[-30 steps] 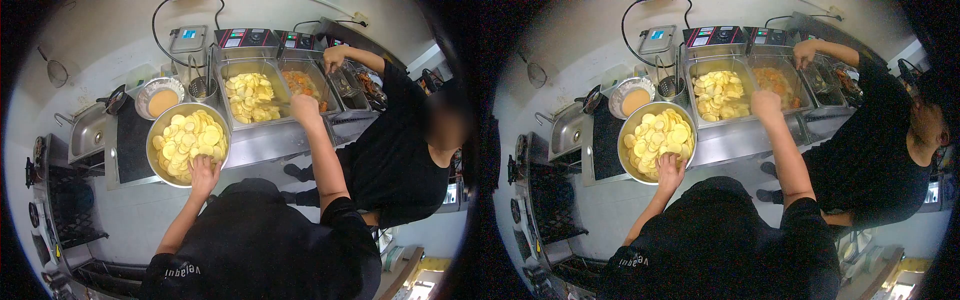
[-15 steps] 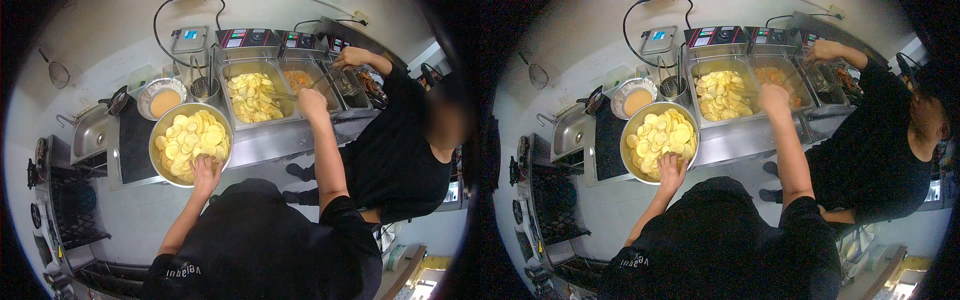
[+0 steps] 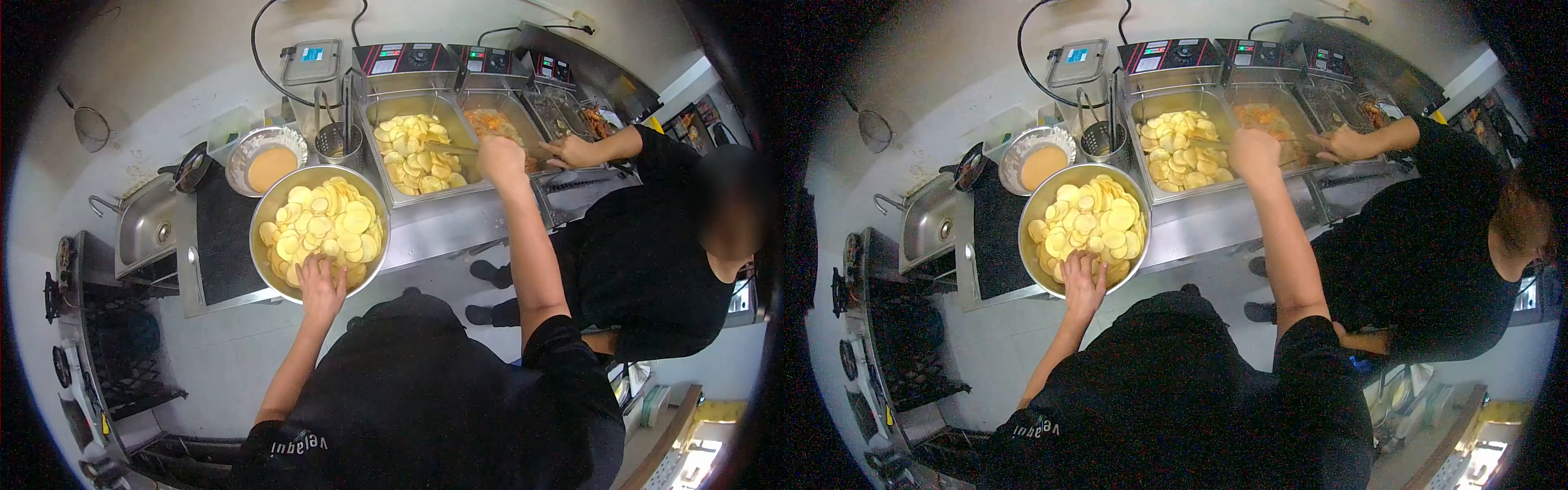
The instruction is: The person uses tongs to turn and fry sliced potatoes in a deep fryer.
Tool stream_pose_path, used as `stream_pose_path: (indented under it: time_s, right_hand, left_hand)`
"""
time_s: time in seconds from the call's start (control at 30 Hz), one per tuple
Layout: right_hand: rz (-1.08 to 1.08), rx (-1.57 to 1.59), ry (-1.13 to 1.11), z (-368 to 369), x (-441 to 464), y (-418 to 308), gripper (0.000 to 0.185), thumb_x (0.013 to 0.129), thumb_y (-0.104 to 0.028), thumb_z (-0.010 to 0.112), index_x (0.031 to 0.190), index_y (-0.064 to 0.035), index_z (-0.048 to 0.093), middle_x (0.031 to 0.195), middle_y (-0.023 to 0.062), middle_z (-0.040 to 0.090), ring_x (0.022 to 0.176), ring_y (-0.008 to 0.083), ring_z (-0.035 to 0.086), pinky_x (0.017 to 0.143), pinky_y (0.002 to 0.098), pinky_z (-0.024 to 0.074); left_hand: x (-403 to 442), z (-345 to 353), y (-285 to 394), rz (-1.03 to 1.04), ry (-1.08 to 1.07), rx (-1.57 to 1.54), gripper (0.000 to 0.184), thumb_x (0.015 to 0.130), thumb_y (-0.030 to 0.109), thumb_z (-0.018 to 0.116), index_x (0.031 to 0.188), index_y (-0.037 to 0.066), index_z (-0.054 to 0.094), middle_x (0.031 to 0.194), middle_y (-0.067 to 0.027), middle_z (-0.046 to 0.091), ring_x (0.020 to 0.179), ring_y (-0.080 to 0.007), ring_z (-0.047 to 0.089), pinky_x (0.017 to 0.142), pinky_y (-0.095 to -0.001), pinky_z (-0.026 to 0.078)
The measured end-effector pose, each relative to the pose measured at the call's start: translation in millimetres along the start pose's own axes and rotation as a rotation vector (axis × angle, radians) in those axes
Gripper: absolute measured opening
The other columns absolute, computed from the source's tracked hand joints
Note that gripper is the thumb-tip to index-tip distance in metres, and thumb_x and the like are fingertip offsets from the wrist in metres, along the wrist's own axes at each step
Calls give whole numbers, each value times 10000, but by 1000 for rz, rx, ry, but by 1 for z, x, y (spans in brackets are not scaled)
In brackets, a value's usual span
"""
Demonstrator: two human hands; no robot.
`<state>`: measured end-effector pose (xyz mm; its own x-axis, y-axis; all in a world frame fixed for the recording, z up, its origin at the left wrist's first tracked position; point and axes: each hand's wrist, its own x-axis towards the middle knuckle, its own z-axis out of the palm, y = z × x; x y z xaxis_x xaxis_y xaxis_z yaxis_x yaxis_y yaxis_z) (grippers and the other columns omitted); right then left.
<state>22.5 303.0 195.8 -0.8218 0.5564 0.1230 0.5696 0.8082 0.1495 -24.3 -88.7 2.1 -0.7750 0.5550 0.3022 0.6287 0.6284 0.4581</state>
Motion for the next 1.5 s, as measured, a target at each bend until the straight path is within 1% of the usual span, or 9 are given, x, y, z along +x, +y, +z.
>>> stream_pose_path:
  time_s: [0.17, 0.3, 0.37, 0.43, 0.5, 0.6, 0.8, 1.07, 1.5]
  right_hand:
    - [61, 29, 76, -16, -9, -6, 178, 820, -172, 646, 881, -48, 757, 868, 189, 738, 832, 349, 739, 725, 446, 590]
    - [79, 11, 45, 11, 0, -18, 150, 805, -150, 653, 848, -46, 753, 838, 192, 733, 798, 351, 739, 701, 445, 591]
    - [-36, 12, 156, 26, 3, -20, 139, 810, -114, 612, 783, -47, 730, 765, 200, 716, 735, 359, 732, 677, 444, 595]
    - [-16, -12, 159, 21, 0, -19, 140, 813, -115, 611, 782, -47, 730, 759, 198, 715, 735, 353, 733, 668, 437, 595]
    - [40, -7, 106, 7, -10, -12, 133, 798, -136, 654, 812, -42, 748, 841, 196, 732, 794, 345, 738, 700, 438, 589]
    - [48, 39, -4, -19, -33, -2, 164, 818, -154, 644, 830, -28, 749, 849, 203, 731, 823, 359, 734, 733, 444, 588]
    - [95, 79, -193, -6, -37, 2, 203, 835, -157, 618, 896, -13, 748, 887, 212, 731, 868, 369, 730, 780, 457, 581]
    - [83, 125, -171, 12, -20, -6, 217, 840, -164, 600, 924, -25, 743, 933, 205, 735, 906, 369, 724, 805, 458, 578]
    - [95, 87, -163, -16, -22, 18, 213, 827, -153, 628, 945, -19, 745, 935, 217, 732, 899, 362, 726, 791, 460, 578]
  left_hand:
    - [2, 0, 0, 27, -39, 11, 349, 944, 337, 625, 1135, 45, 637, 1221, -156, 559, 1277, -376, 466, 1144, -633, 236]
    - [4, -3, 2, 44, -89, -14, 355, 944, 339, 624, 1144, 46, 634, 1209, -157, 560, 1275, -376, 467, 1145, -632, 235]
    - [5, -2, 0, 57, -90, -2, 360, 944, 349, 622, 1142, 49, 633, 1193, -154, 561, 1272, -371, 467, 1140, -641, 235]
    - [6, -5, 2, 51, -115, -12, 358, 945, 355, 621, 1132, 51, 638, 1190, -153, 561, 1265, -370, 472, 1135, -648, 237]
    - [7, -5, 3, 40, -136, -16, 356, 945, 361, 620, 1123, 53, 643, 1186, -152, 560, 1257, -369, 476, 1130, -654, 239]
    - [7, -5, 3, 30, -114, -23, 351, 948, 369, 615, 1106, 57, 647, 1181, -151, 558, 1243, -367, 484, 1121, -666, 242]
    - [6, -1, 5, 10, -116, 21, 348, 939, 370, 629, 1106, 65, 646, 1183, -149, 552, 1248, -359, 476, 1118, -662, 250]
    - [6, 3, 4, -22, -128, 76, 363, 927, 383, 640, 1117, 74, 657, 1185, -152, 550, 1241, -357, 480, 1121, -654, 259]
    - [6, 3, 6, -45, -106, 98, 359, 925, 384, 644, 1109, 77, 665, 1171, -158, 568, 1232, -364, 492, 1124, -654, 254]
